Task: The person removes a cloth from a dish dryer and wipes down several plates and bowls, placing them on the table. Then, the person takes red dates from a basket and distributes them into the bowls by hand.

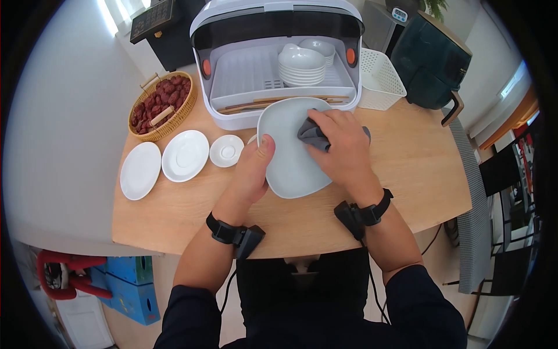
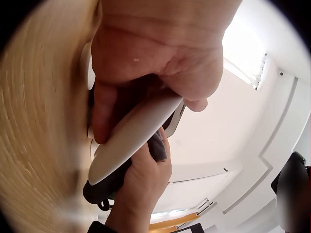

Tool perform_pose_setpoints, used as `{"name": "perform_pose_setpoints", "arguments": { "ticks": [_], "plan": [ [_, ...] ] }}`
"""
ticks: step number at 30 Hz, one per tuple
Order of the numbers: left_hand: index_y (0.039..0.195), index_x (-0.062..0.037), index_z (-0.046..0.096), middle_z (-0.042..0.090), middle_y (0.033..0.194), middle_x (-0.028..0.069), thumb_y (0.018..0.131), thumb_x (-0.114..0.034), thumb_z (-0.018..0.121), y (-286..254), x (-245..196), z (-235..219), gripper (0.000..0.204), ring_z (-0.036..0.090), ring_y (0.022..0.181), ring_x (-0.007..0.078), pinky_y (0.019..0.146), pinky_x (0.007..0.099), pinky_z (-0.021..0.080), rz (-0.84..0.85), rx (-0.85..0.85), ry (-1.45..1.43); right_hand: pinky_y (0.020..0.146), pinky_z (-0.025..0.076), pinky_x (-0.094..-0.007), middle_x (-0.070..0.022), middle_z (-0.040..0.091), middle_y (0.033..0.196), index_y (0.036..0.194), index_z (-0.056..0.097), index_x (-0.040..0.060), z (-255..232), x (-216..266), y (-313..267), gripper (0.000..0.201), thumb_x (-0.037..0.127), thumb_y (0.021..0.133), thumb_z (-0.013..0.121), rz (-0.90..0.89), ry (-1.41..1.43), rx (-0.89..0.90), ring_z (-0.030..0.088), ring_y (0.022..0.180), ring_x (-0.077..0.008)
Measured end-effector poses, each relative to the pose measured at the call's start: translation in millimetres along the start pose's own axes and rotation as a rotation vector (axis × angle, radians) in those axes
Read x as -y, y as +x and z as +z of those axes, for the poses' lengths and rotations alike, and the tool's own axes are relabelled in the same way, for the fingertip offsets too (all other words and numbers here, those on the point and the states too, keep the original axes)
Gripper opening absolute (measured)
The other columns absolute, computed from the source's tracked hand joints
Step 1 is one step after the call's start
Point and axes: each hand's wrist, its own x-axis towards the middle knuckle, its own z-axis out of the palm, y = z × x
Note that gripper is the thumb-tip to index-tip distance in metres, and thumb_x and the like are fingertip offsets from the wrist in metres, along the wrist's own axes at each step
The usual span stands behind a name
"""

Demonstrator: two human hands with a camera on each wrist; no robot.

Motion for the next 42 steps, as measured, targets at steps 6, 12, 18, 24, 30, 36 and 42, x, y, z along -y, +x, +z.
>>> {"name": "perform_pose_setpoints", "arguments": {
  "ticks": [6,12,18,24,30,36,42],
  "plan": [
    [0.148,0.004,0.045,0.06,0.14,0.0167,0.103,-0.061,0.051,3.4,-6.8,-2.8,0.079,0.063,0.125,0.0261,0.101,0.0405,0.056,0.075,-0.072,-0.082,0.087,0.053,-0.0415,-0.0066,0.071,0.12,0.11,0.074,0.0056,-1.0,-2.6,0.5,0.045,0.005,0.066,0.081,-0.207,0.181,0.108,0.065,0.107,-0.029],
    [0.153,-0.0001,0.039,0.054,0.149,0.0166,0.107,-0.058,0.045,0.5,-4.6,-3.8,0.074,0.057,0.133,0.0288,0.11,0.0442,0.05,0.005,0.037,-0.043,0.081,0.055,-0.0382,-0.0045,0.073,0.114,0.103,0.076,0.0054,4.3,-17.6,1.0,0.039,-0.003,0.065,0.075,-0.054,-0.037,-0.114,0.067,0.1,-0.0275],
    [0.147,0.0035,0.046,0.062,0.137,0.0139,0.103,-0.056,0.057,-3.5,-2.7,3.7,0.075,0.065,0.121,0.0227,0.099,0.0372,0.057,-0.058,0.043,-0.016,0.079,0.056,-0.0371,-0.0034,0.074,0.116,0.103,0.076,0.006,3.3,-15.5,1.6,0.04,-0.006,0.065,0.073,-0.07,-0.084,-0.173,0.066,0.099,-0.0265],
    [0.143,0.0028,0.051,0.062,0.133,0.0122,0.102,-0.056,0.059,-2.5,11.2,4.5,0.072,0.064,0.119,0.0203,0.099,0.0367,0.056,-0.128,0.085,-0.05,0.087,0.052,-0.0392,-0.0036,0.073,0.124,0.112,0.075,0.0081,2.1,7.3,0.2,0.047,-0.003,0.066,0.075,-0.248,0.152,-0.02,0.066,0.108,-0.0278],
    [0.142,0.0024,0.051,0.06,0.136,0.0114,0.098,-0.061,0.063,0.4,12.3,3.9,0.078,0.058,0.126,0.0193,0.104,0.0364,0.051,0.002,0.155,-0.017,0.089,0.05,-0.0406,-0.0056,0.072,0.127,0.115,0.074,0.01,3.7,10.5,-3.6,0.051,-0.002,0.066,0.075,-0.292,0.303,0.117,0.065,0.112,-0.0284],
    [0.142,0.0037,0.05,0.062,0.134,0.0124,0.094,-0.064,0.065,-2.4,5.1,1.5,0.084,0.061,0.122,0.0202,0.102,0.0375,0.053,-0.068,0.086,0.041,0.085,0.053,-0.0398,-0.0055,0.073,0.121,0.113,0.074,0.0103,-0.4,-0.5,-1.5,0.047,0.001,0.067,0.076,-0.135,0.01,-0.053,0.065,0.103,-0.0284],
    [0.15,0.0029,0.042,0.056,0.146,0.015,0.102,-0.061,0.052,4.9,-0.1,-5.2,0.081,0.058,0.132,0.0266,0.109,0.0416,0.05,0.107,-0.074,0.043,0.07,0.056,-0.0405,-0.0077,0.074,0.102,0.102,0.075,0.0095,1.8,-6.5,-6.6,0.031,0.011,0.071,0.076,0.053,-0.079,0.12,0.069,0.089,-0.0291]
  ]
}}
